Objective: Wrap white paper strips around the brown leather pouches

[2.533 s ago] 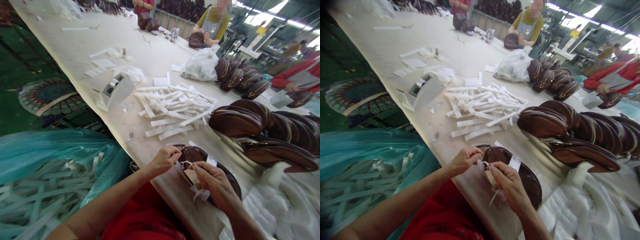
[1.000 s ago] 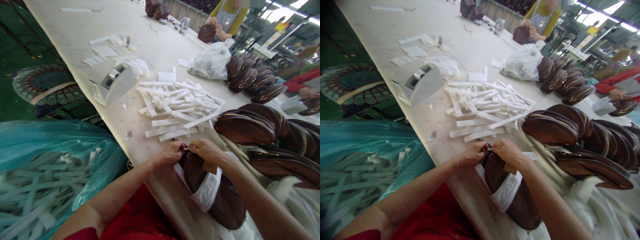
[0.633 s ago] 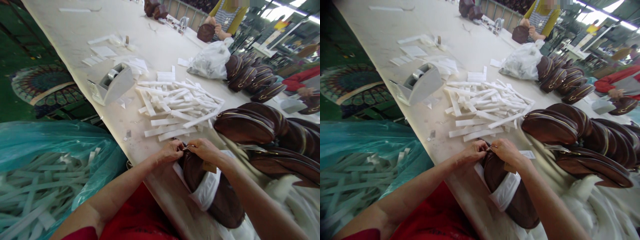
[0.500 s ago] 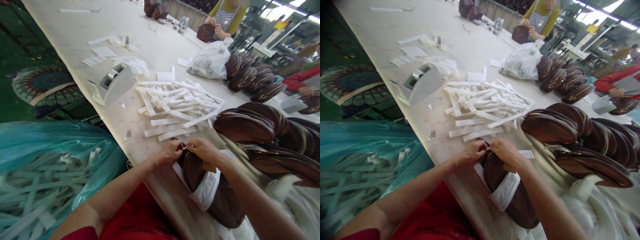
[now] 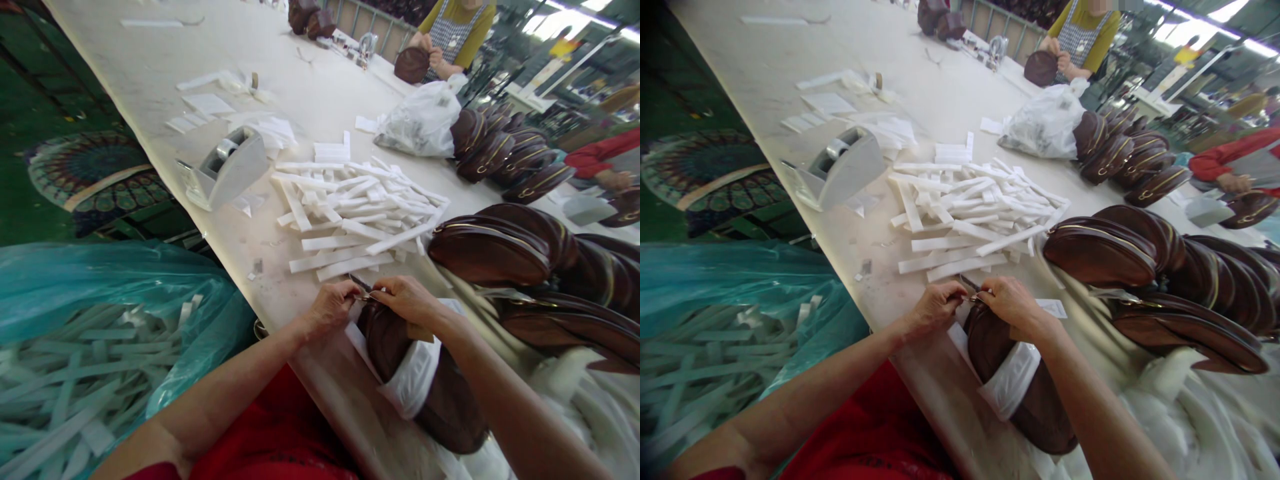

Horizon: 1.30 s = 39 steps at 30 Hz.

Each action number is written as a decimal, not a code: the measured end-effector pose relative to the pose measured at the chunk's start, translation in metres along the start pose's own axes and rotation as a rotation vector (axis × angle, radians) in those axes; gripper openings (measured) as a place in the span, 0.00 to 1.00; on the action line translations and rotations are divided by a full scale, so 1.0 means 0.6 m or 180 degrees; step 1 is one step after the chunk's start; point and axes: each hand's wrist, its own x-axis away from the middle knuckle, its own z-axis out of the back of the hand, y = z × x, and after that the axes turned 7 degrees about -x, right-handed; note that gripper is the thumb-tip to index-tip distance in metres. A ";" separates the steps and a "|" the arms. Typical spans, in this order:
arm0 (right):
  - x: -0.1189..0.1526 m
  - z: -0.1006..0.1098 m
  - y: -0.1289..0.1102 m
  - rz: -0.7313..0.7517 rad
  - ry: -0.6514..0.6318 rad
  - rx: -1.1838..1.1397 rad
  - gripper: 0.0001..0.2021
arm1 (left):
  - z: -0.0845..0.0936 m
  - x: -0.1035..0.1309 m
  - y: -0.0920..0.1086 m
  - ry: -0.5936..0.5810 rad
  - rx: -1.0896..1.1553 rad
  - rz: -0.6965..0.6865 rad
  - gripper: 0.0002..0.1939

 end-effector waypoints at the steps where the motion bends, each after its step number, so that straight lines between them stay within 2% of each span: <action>1: 0.000 0.001 -0.002 0.0010 -0.0008 0.0000 0.12 | 0.003 0.001 0.001 0.0038 0.0021 0.0020 0.10; 7: 0.002 0.001 -0.011 0.0202 0.0094 0.0037 0.11 | 0.012 0.001 0.004 0.0244 0.0090 0.0086 0.12; 12: -0.001 -0.005 -0.019 0.0395 0.0155 -0.0053 0.12 | 0.025 -0.002 0.009 0.0564 0.0064 0.0130 0.12; 20: -0.004 -0.008 -0.043 0.0273 0.0000 0.0139 0.12 | 0.033 -0.003 0.011 0.0828 0.0078 0.0141 0.10; 31: -0.010 -0.017 -0.036 0.0396 0.0010 0.0108 0.11 | 0.039 -0.003 0.005 0.0773 0.0075 0.0204 0.09; 36: -0.014 -0.019 -0.031 0.0459 0.0062 -0.0008 0.11 | 0.044 -0.002 0.007 0.0615 -0.0027 0.0177 0.10; 39: -0.013 -0.019 -0.026 0.0534 0.0127 -0.0234 0.11 | 0.037 -0.007 0.011 0.0470 -0.0065 0.0106 0.13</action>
